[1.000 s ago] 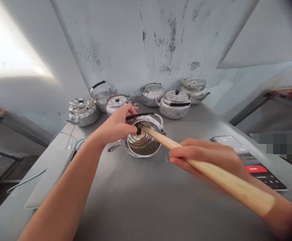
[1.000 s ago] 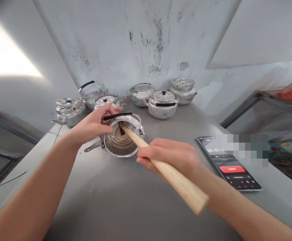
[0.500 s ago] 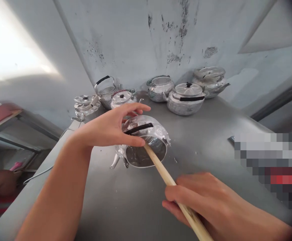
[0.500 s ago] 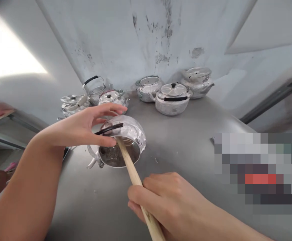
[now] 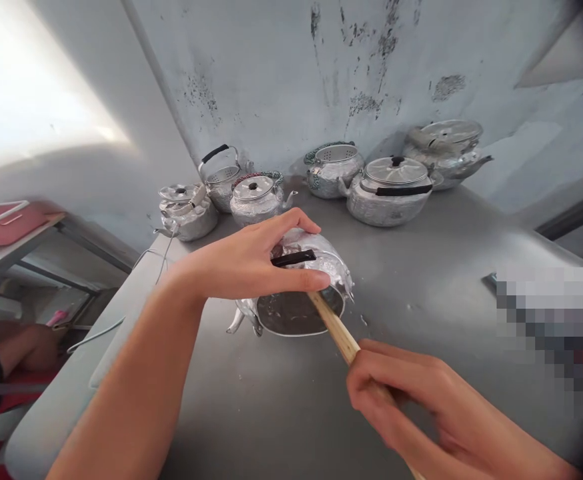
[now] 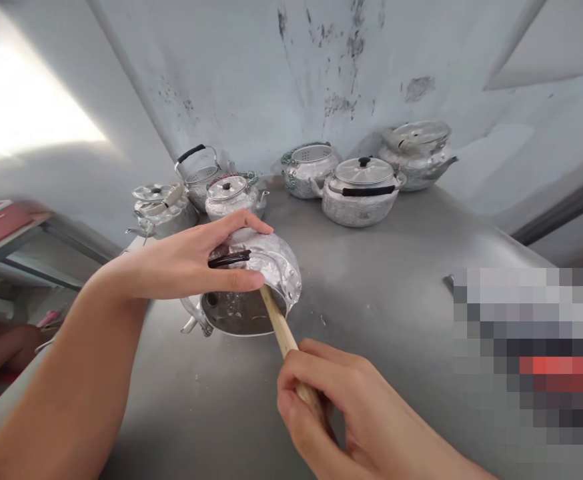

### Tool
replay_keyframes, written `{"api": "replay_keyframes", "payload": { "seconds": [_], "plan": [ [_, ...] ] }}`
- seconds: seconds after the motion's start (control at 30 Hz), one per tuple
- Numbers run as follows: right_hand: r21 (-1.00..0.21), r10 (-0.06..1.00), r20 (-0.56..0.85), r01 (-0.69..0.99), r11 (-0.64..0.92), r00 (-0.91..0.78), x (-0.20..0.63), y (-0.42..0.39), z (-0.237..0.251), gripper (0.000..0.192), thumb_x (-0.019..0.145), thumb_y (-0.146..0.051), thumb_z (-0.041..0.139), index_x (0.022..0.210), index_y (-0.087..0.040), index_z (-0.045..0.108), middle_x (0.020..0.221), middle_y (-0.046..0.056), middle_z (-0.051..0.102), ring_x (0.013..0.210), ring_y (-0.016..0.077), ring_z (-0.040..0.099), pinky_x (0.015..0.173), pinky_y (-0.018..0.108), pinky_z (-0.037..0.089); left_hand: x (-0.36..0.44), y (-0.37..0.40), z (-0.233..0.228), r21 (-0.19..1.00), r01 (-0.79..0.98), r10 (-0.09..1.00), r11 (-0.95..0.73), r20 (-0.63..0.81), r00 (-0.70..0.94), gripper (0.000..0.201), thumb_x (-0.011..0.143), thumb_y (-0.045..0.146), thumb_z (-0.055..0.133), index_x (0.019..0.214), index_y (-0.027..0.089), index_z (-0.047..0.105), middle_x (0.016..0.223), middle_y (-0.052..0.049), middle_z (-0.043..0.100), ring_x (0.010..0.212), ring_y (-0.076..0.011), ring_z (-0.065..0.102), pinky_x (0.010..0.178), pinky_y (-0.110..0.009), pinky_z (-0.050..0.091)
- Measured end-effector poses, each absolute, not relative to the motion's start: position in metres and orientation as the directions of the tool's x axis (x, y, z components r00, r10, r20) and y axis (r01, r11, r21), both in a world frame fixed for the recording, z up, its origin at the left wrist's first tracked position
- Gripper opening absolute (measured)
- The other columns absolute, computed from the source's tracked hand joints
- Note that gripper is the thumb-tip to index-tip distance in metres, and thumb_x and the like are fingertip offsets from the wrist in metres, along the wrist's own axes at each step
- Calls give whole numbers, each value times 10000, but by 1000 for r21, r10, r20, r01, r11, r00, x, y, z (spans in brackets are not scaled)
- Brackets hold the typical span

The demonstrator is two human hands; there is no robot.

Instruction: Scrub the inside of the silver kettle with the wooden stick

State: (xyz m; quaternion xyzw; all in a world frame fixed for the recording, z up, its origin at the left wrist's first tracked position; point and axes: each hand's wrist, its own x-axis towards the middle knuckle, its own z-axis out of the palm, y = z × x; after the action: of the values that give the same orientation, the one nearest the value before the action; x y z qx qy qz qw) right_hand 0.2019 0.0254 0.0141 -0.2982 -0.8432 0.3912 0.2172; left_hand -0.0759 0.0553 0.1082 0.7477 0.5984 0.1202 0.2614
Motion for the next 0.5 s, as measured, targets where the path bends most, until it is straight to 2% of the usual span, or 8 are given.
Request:
{"api": "replay_keyframes", "payload": {
  "seconds": [0.03, 0.1, 0.13, 0.2, 0.27, 0.3, 0.4, 0.5],
  "plan": [
    [-806, 685, 99, 346, 481, -721, 196, 25, 14, 213, 1021, -303, 553, 1022, -318, 765, 778, 19, 768, 568, 186, 703, 463, 221, 576, -75, 55, 108, 531, 832, 960, -159, -111, 255, 629, 885, 715, 681, 1380, 347, 561, 1099, -29, 673, 958, -275, 640, 795, -372, 469],
    [-834, 696, -20, 396, 385, -718, 188, 24, 12, 260, 1016, -318, 553, 1208, -343, 726, 730, -12, 715, 530, 174, 688, 464, 231, 576, -71, 55, 106, 524, 832, 963, -184, -71, 258, 620, 875, 704, 701, 1361, 335, 596, 1103, -31, 692, 932, -268, 648, 784, -369, 478],
    [-842, 698, -99, 433, 321, -709, 186, 24, 11, 350, 1022, -330, 544, 1354, -363, 651, 703, -33, 681, 517, 172, 688, 473, 238, 583, -69, 55, 104, 522, 830, 965, -198, -45, 258, 623, 863, 695, 720, 1359, 333, 614, 1125, -32, 700, 921, -263, 651, 775, -364, 483],
    [-837, 708, -247, 514, 188, -661, 186, 26, 8, 555, 1045, -372, 515, 1586, -383, 394, 701, -66, 642, 505, 171, 689, 486, 255, 594, -63, 56, 100, 516, 829, 970, -216, 18, 241, 650, 837, 678, 755, 1378, 337, 637, 1224, -39, 700, 942, -263, 658, 767, -357, 493],
    [-819, 732, -309, 561, 120, -607, 188, 29, 6, 648, 1056, -409, 503, 1645, -356, 237, 735, -68, 647, 517, 173, 673, 489, 267, 588, -59, 58, 96, 504, 835, 974, -222, 77, 212, 681, 824, 657, 775, 1409, 336, 638, 1339, -45, 672, 1035, -283, 656, 808, -361, 507],
    [-810, 743, -314, 575, 115, -591, 188, 30, 6, 638, 1056, -414, 502, 1635, -331, 248, 748, -61, 652, 520, 173, 653, 487, 271, 578, -57, 58, 94, 498, 838, 975, -223, 101, 199, 684, 825, 648, 778, 1414, 330, 639, 1371, -46, 661, 1092, -297, 646, 849, -370, 511],
    [-806, 739, -308, 577, 133, -600, 185, 32, 9, 497, 1048, -409, 505, 1514, -255, 427, 694, -64, 607, 495, 164, 580, 457, 268, 525, -55, 60, 92, 507, 837, 978, -207, 120, 169, 644, 844, 630, 766, 1392, 310, 653, 1391, -37, 663, 1205, -320, 615, 985, -404, 493],
    [-826, 745, -333, 560, 65, -578, 179, 31, 11, 373, 1058, -421, 486, 1391, -254, 508, 678, -78, 555, 500, 151, 549, 455, 257, 487, -57, 62, 92, 541, 820, 983, -184, 98, 156, 606, 882, 616, 732, 1394, 303, 652, 1421, -28, 659, 1254, -324, 609, 1066, -422, 467]
  ]
}}
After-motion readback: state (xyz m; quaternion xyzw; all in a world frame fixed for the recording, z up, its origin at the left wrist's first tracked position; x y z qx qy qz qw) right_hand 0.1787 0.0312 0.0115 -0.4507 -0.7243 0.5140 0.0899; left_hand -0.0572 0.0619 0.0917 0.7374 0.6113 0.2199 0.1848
